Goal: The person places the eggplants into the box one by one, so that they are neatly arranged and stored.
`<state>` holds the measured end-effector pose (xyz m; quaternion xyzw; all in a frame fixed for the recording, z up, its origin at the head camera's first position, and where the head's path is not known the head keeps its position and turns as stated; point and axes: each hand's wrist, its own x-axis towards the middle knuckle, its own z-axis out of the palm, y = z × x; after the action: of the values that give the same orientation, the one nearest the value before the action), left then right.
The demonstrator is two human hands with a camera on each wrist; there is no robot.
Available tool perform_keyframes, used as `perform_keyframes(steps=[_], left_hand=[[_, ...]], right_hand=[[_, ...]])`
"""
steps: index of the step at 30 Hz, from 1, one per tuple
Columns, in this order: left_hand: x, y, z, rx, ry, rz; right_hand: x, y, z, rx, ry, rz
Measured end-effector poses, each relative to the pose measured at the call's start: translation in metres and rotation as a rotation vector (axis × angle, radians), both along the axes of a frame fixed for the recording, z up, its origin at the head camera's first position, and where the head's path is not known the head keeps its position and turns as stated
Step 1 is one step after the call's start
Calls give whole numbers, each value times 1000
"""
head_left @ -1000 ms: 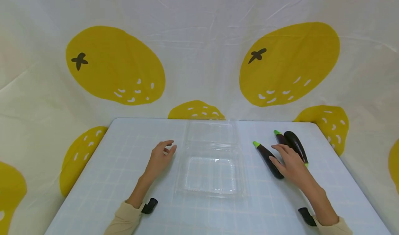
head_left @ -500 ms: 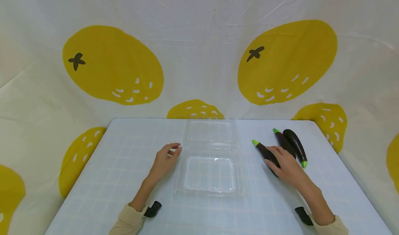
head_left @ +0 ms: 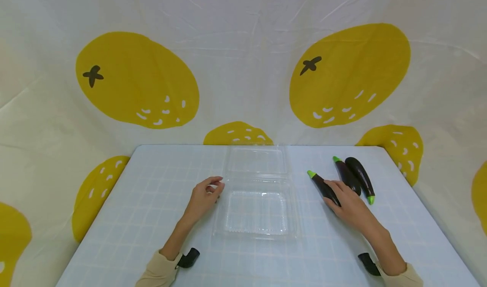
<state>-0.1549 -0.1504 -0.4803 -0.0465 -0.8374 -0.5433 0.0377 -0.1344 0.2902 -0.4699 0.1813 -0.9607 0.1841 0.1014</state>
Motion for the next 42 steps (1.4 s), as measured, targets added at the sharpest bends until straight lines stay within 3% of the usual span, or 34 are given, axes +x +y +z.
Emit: perform_keyframes(steps=[7, 15, 28, 42], left_hand=[[-2, 0, 1, 53, -21, 1], [-3, 1, 2, 79, -42, 0], [-3, -1, 2, 112, -97, 4], [-2, 0, 4, 144, -130, 27]], right_hand=[[1, 1, 0, 18, -3, -57], [1, 0, 3, 11, -100, -157], [-1, -2, 8, 0, -8, -144], [-2, -15, 30, -10, -5, -121]])
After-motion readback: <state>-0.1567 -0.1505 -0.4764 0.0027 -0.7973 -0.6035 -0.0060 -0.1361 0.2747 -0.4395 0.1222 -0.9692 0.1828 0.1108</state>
